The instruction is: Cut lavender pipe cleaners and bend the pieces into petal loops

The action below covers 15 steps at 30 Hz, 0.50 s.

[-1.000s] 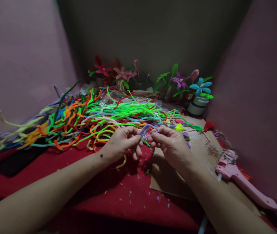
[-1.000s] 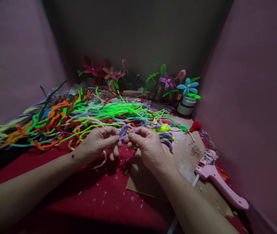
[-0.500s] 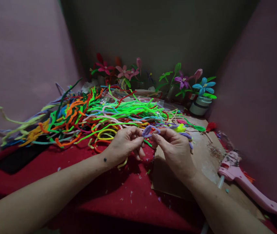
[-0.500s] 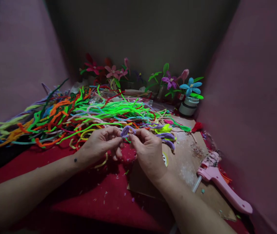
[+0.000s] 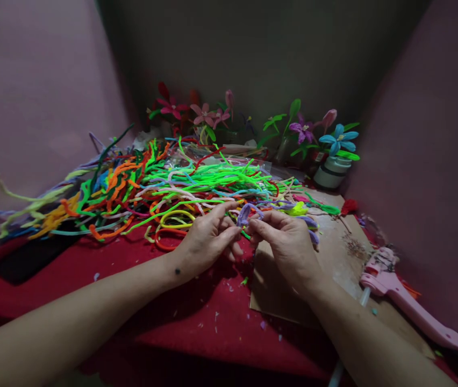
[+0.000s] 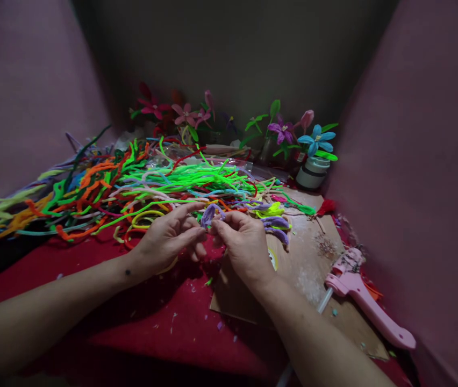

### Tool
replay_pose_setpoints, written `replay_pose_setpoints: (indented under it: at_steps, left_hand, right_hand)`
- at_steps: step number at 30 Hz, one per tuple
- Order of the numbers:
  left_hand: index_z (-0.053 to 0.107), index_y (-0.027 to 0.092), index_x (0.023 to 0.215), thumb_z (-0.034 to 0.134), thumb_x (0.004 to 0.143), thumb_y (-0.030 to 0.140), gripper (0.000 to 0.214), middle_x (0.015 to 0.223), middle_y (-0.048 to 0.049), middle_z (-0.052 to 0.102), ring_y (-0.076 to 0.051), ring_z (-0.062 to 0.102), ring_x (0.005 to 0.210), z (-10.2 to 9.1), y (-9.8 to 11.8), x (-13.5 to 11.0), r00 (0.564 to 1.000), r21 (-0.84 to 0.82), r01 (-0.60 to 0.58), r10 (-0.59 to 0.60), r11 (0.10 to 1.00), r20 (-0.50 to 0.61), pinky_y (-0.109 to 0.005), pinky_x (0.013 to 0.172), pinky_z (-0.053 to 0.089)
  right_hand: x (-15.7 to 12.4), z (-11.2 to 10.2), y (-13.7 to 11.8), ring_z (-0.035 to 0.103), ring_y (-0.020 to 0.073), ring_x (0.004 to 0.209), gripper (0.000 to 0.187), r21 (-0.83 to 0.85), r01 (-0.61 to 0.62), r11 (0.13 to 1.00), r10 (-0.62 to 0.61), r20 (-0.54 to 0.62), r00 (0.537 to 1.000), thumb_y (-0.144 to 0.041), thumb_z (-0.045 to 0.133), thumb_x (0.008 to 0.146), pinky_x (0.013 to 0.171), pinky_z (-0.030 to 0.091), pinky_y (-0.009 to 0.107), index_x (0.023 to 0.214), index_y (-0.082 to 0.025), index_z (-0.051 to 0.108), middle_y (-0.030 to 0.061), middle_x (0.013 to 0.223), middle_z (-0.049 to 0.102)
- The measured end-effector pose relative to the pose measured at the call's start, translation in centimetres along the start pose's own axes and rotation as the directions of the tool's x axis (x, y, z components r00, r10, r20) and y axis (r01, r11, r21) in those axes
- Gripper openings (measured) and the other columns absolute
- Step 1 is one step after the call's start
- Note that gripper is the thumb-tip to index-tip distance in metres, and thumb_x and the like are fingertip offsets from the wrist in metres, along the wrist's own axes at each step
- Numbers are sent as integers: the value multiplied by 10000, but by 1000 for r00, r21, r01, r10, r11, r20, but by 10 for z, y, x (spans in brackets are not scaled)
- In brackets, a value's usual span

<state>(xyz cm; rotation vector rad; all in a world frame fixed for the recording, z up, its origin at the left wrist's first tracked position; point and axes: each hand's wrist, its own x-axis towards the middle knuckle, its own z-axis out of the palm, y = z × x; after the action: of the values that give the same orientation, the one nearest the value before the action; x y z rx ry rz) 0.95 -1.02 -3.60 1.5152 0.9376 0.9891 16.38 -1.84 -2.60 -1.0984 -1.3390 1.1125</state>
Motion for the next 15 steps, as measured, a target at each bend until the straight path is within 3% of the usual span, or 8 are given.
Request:
replay_pose_setpoints:
  at_steps: [4, 9, 15]
  left_hand:
    - [505, 144, 1059, 496, 833, 244, 248, 664, 15, 590, -129, 634, 532, 1, 3, -1, 997, 45, 3, -7, 999, 75, -231, 479, 537]
    - [504, 144, 1044, 466, 848, 251, 227, 725, -10, 617, -142, 646, 594, -1, -1, 0, 993, 38, 5, -10, 999, 120, -275, 558, 561]
    - [541, 138, 937, 489, 833, 215, 139, 805, -28, 652, -138, 657, 648, -1, 11, 1, 989, -25, 85, -81, 996, 121, -255, 598, 558]
  right_hand:
    - [1, 1, 1, 515, 98, 514, 189, 0, -73, 997, 73, 42, 996, -297, 622, 721, 523, 404, 232, 627, -133, 621, 7, 560, 602]
    - [2, 2, 2, 479, 83, 466, 212, 51, -165, 985, 159, 102, 982, -315, 661, 679, 469, 381, 222, 593, -127, 613, -1, 539, 579]
    - [7, -3, 2, 487, 84, 532, 206, 210, -114, 971, 100, 74, 992, -350, 666, 684, 530, 383, 231, 684, -148, 625, -16, 604, 566]
